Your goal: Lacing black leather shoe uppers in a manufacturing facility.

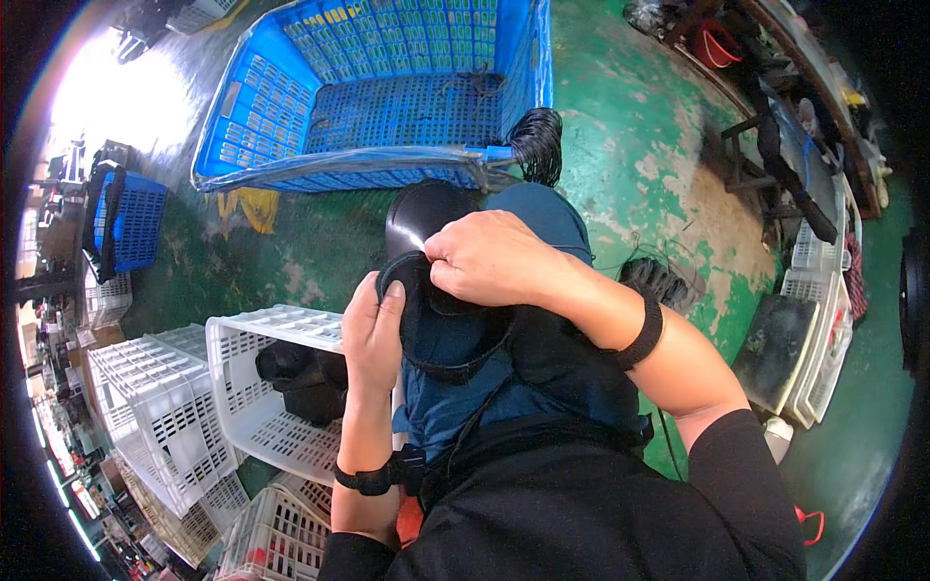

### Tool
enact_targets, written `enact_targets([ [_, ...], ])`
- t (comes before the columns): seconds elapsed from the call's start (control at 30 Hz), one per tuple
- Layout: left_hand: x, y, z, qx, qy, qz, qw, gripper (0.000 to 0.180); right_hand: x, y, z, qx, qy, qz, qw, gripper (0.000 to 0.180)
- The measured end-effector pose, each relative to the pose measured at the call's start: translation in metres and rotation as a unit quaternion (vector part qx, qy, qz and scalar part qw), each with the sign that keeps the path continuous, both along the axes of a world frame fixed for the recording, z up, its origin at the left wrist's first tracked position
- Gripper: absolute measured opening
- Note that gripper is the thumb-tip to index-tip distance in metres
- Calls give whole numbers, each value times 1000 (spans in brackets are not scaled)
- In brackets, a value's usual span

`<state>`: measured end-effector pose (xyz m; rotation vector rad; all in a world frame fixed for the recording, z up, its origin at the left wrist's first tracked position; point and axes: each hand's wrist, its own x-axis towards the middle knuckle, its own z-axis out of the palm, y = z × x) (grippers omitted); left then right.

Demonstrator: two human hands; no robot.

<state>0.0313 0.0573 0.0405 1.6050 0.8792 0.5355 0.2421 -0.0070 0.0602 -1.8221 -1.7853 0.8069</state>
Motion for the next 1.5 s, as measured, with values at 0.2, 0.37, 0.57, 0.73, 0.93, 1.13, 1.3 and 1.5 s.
enact_targets([
  [0.2,7,-2,9,-106,-68,56,990,25,-2,0,-16,57,35,-7,998,22],
  [0.37,31,12,2,-98,-6,57,994,7,-7,-4,-13,74,-37,-33,996,23],
  [0.57,-2,70,21,65,-270,167,946,21,22,-54,9,-38,70,-89,993,65],
  [0.73,-105,145,77,49,-427,196,881,29,103,-128,30,-100,65,-62,991,39],
  [0.93,-153,172,138,88,-458,99,879,35,182,-238,111,7,10,-285,958,17],
  [1.13,-65,120,196,102,-436,75,891,31,152,-197,171,255,181,-369,875,10],
  [1.3,20,64,260,184,-411,-21,893,23,100,-122,208,346,283,-211,869,10],
  [1.5,81,23,287,156,-393,-147,894,19,54,-54,230,359,387,-72,846,17],
])
